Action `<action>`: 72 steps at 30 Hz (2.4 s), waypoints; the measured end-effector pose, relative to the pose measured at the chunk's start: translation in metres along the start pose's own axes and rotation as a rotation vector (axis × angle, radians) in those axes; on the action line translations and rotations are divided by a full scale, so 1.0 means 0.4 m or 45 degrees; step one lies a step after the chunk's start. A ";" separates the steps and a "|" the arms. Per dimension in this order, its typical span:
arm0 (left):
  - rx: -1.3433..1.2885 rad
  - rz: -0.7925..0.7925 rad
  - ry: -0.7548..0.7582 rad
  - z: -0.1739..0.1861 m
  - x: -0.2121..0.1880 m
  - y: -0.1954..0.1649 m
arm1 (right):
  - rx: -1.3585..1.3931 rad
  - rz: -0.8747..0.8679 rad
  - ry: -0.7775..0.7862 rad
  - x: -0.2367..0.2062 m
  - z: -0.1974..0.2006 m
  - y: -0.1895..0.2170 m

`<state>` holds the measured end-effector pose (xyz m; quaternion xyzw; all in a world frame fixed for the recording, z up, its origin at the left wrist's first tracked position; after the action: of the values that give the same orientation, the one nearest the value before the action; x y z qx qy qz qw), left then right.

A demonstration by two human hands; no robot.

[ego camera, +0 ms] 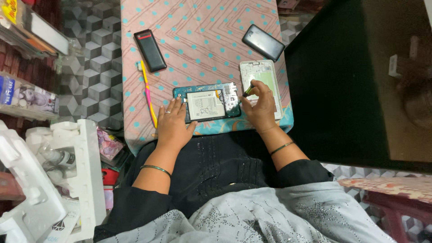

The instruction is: The person repairs a disassembled phone at a small table. They hold the phone's mainboard steady with one hand while working on it with a screwdriver, then use a toothbrush to brush the board and battery area, and later use tweezers and a screwdriver on the phone's rear housing placed beside the board.

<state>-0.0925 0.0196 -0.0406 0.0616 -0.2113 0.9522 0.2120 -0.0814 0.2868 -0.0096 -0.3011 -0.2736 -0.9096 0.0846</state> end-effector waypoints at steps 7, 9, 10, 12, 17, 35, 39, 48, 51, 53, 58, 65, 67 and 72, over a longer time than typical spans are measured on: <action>-0.006 0.008 -0.001 -0.002 0.002 0.002 | 0.048 0.111 0.049 -0.006 0.007 0.002; 0.006 0.006 0.010 -0.002 0.001 0.002 | 0.003 0.100 0.036 -0.005 0.005 0.001; 0.011 0.003 0.014 -0.002 0.002 0.001 | -0.016 0.082 0.021 -0.004 0.004 0.000; -0.004 0.010 0.006 -0.001 0.003 -0.002 | -0.037 0.050 0.007 0.000 0.002 -0.002; -0.004 0.008 0.007 0.001 0.002 -0.001 | -0.004 -0.025 0.010 -0.002 0.002 -0.003; -0.037 0.011 -0.013 0.007 0.006 -0.002 | 0.027 0.114 0.055 -0.003 0.007 0.011; -0.030 0.016 -0.004 0.006 0.006 -0.005 | -0.036 0.036 0.029 0.006 0.004 0.006; -0.020 0.008 -0.003 0.005 0.007 -0.003 | 0.110 0.044 0.063 0.004 0.005 0.001; -0.021 0.003 -0.025 0.005 0.005 -0.002 | 0.076 0.000 0.060 0.002 0.006 -0.005; -0.023 -0.001 -0.025 0.004 0.005 -0.004 | 0.022 0.007 0.017 0.005 0.005 -0.002; -0.021 0.016 0.017 0.006 0.007 -0.003 | 0.050 -0.005 0.051 0.014 -0.004 0.010; -0.028 0.011 -0.009 0.005 0.006 0.001 | 0.192 -0.081 0.131 0.003 0.006 -0.009; -0.022 0.008 0.001 0.003 0.005 0.000 | 0.079 -0.048 0.068 0.000 0.003 -0.008; -0.020 0.013 0.008 0.004 0.004 -0.001 | 0.005 -0.058 0.025 0.002 0.003 -0.004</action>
<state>-0.0937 0.0199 -0.0385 0.0560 -0.2183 0.9518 0.2082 -0.0819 0.2888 -0.0089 -0.2855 -0.2812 -0.9137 0.0671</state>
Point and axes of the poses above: each hand's wrist, its own x-axis towards the middle knuckle, its own z-axis out of the back of the hand, y = z × x, the point moved 3 cm from there along x, towards the middle knuckle, and after that the axes turned 5 degrees about -z, right-handed, at the moved point
